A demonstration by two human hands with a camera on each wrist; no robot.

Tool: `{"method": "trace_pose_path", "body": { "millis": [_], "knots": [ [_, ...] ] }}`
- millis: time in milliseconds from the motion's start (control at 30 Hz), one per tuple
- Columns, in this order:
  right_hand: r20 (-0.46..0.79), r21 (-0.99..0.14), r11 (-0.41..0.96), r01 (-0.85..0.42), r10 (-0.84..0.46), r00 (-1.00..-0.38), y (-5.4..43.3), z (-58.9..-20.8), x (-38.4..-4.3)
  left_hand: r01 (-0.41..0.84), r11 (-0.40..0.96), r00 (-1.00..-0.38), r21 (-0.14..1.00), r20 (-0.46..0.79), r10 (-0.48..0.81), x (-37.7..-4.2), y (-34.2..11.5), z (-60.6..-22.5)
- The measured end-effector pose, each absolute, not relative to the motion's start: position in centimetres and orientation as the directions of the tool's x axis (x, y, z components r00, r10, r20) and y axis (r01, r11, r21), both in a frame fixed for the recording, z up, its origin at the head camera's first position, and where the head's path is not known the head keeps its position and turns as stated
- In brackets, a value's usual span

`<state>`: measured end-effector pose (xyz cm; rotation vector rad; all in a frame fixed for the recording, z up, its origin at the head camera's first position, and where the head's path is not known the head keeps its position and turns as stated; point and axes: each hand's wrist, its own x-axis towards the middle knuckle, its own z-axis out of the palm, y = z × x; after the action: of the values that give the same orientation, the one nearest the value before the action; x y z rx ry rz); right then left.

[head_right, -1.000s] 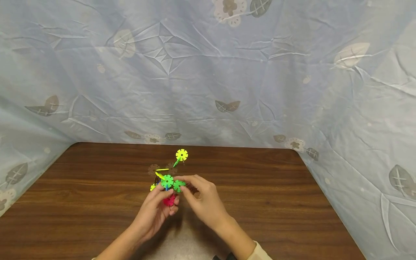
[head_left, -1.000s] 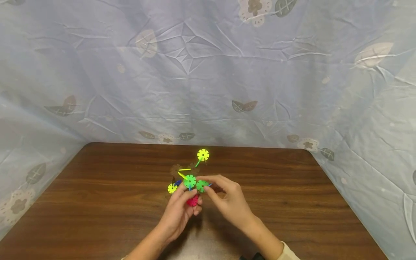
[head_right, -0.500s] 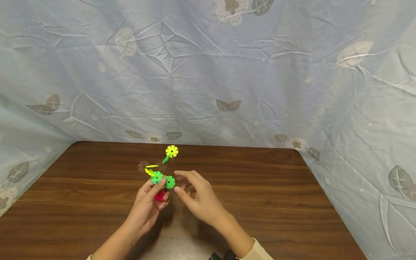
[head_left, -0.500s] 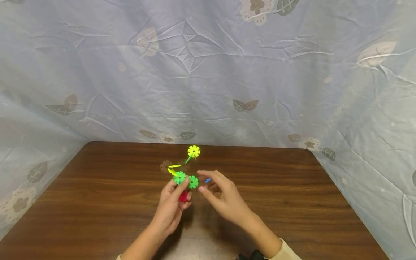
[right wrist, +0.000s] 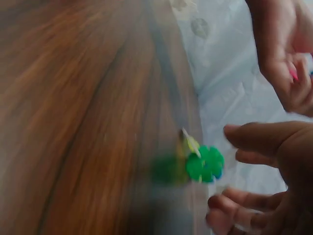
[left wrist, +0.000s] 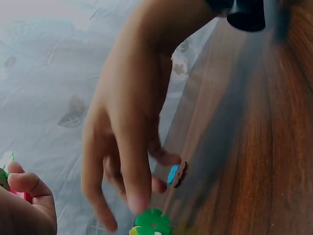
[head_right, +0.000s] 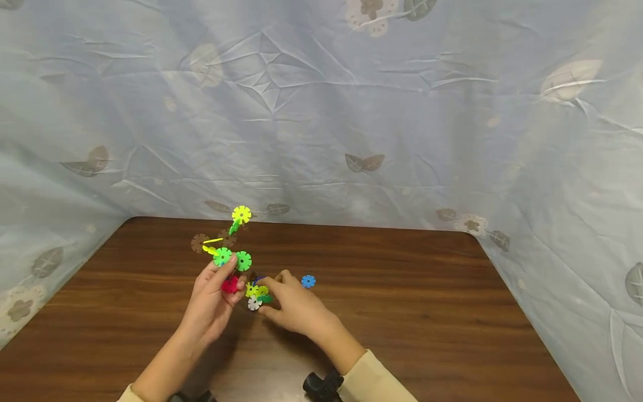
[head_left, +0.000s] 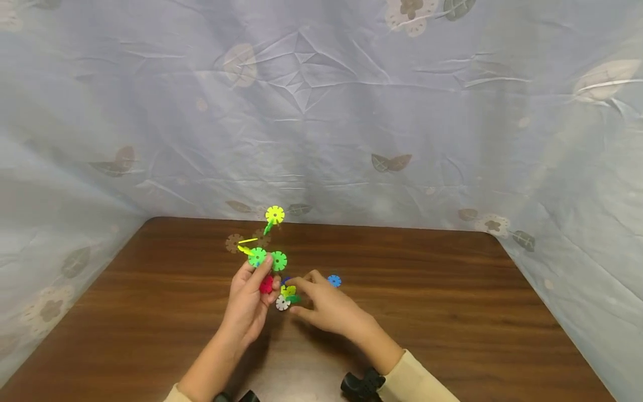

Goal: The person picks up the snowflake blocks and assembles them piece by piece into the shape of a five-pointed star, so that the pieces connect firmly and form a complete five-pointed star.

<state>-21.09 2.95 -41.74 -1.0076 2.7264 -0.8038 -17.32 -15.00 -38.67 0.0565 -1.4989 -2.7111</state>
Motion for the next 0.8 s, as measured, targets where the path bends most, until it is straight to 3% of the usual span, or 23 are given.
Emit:
{"method": "trace_pose_path", "body": {
  "millis": [133, 233, 533, 800],
  "knots": [
    [0.010, -0.359, 0.726, -0.587, -0.625, -0.780, 1.7, -42.2, -20.6, 0.001, -0.533, -0.999, 0.846, -0.027, -0.045, -17.3, -14.4, -39.1],
    [0.011, -0.300, 0.741, -0.600, -0.627, -0.779, 1.4, -42.9, -20.5, -0.009, -0.532, -0.998, 0.846, -0.036, -0.041, -17.2, -14.2, -39.2],
    [0.076, -0.426, 0.713, -0.557, -0.586, -0.807, 2.7, -43.2, -21.1, -0.007, -0.518, -0.999, 0.855, -0.032, -0.040, -17.3, -14.2, -39.4],
    [0.267, -0.480, 0.716, -0.508, -0.432, -0.861, 5.0, -42.2, -21.1, -0.037, -0.508, -0.998, 0.861, -0.056, -0.023, -17.2, -13.3, -39.9]
  ]
}}
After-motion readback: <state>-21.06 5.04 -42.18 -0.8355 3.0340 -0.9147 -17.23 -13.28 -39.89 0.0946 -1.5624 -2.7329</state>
